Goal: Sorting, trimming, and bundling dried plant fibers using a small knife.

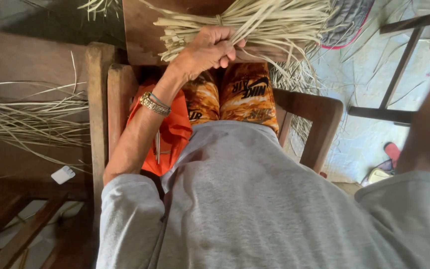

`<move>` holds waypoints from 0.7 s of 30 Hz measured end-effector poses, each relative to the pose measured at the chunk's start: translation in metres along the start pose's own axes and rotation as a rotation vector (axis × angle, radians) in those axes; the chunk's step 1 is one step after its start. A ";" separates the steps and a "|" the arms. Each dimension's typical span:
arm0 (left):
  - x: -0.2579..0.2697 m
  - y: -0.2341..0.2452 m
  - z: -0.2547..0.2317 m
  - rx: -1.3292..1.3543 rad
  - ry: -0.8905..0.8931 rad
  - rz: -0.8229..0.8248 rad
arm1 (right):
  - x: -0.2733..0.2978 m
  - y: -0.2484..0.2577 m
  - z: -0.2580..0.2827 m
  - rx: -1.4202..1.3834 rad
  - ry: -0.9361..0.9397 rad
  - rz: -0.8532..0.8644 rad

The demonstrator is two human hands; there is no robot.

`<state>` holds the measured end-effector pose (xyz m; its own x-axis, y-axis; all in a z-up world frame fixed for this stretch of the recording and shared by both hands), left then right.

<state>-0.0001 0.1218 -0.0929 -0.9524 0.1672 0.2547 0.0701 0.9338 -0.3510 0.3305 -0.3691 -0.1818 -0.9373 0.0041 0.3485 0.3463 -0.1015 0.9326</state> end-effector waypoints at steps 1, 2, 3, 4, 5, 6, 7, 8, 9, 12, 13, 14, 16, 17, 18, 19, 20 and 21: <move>0.000 0.001 0.004 0.066 0.015 -0.024 | 0.047 -0.010 0.031 0.019 -0.016 0.029; -0.001 0.003 0.008 0.132 0.030 -0.048 | 0.058 0.004 0.102 0.038 -0.031 0.058; -0.001 0.003 0.010 0.137 0.034 -0.056 | 0.118 0.007 0.167 0.043 -0.027 0.066; -0.001 0.004 0.010 0.204 0.000 -0.071 | 0.193 0.020 0.252 -0.184 0.239 0.104; -0.002 0.006 0.007 0.263 -0.037 -0.082 | 0.285 0.050 0.323 -0.423 0.501 0.140; 0.000 0.006 0.007 0.258 -0.034 -0.085 | 0.294 0.042 0.329 -0.428 0.503 0.143; 0.000 0.006 0.007 0.286 -0.043 -0.095 | 0.306 0.025 0.333 -0.406 0.491 0.266; -0.001 0.006 0.007 0.313 -0.053 -0.106 | 0.319 0.008 0.337 -0.383 0.479 0.389; 0.000 0.003 0.007 0.313 -0.050 -0.099 | 0.324 0.004 0.337 -0.385 0.472 0.386; 0.001 -0.001 0.003 0.328 -0.106 -0.116 | 0.351 -0.011 0.355 -0.431 0.589 0.538; 0.001 -0.003 0.003 0.309 -0.120 -0.120 | 0.355 -0.012 0.360 -0.469 0.545 0.576; 0.002 -0.005 0.002 0.290 -0.134 -0.124 | 0.359 -0.014 0.365 -0.507 0.499 0.613; 0.003 -0.009 0.001 0.268 -0.145 -0.124 | 0.357 -0.013 0.373 -0.559 0.543 0.561; 0.004 -0.011 0.002 0.247 -0.153 -0.122 | 0.356 -0.009 0.377 -0.613 0.583 0.509; 0.005 -0.012 0.003 0.246 -0.153 -0.126 | 0.356 -0.010 0.381 -0.613 0.585 0.511; 0.005 -0.013 0.004 0.221 -0.151 -0.140 | 0.356 -0.005 0.387 -0.604 0.644 0.456; 0.005 -0.013 0.005 0.195 -0.150 -0.154 | 0.356 0.000 0.393 -0.595 0.702 0.400; 0.006 -0.015 0.005 0.195 -0.151 -0.157 | 0.353 -0.006 0.395 -0.594 0.705 0.400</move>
<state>-0.0081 0.1076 -0.0905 -0.9816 -0.0372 0.1872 -0.1258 0.8638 -0.4879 0.0133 0.0255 -0.0275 -0.6321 -0.7095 0.3116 0.7456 -0.4473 0.4939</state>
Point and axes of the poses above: each hand's wrist, its own x-axis away from the middle knuckle, its own y-axis out of the back of the hand, z = x × y, the point moved 9 cm from there along -x, towards the middle knuckle, and after that the axes turned 12 degrees about x, right-handed, at the moved point
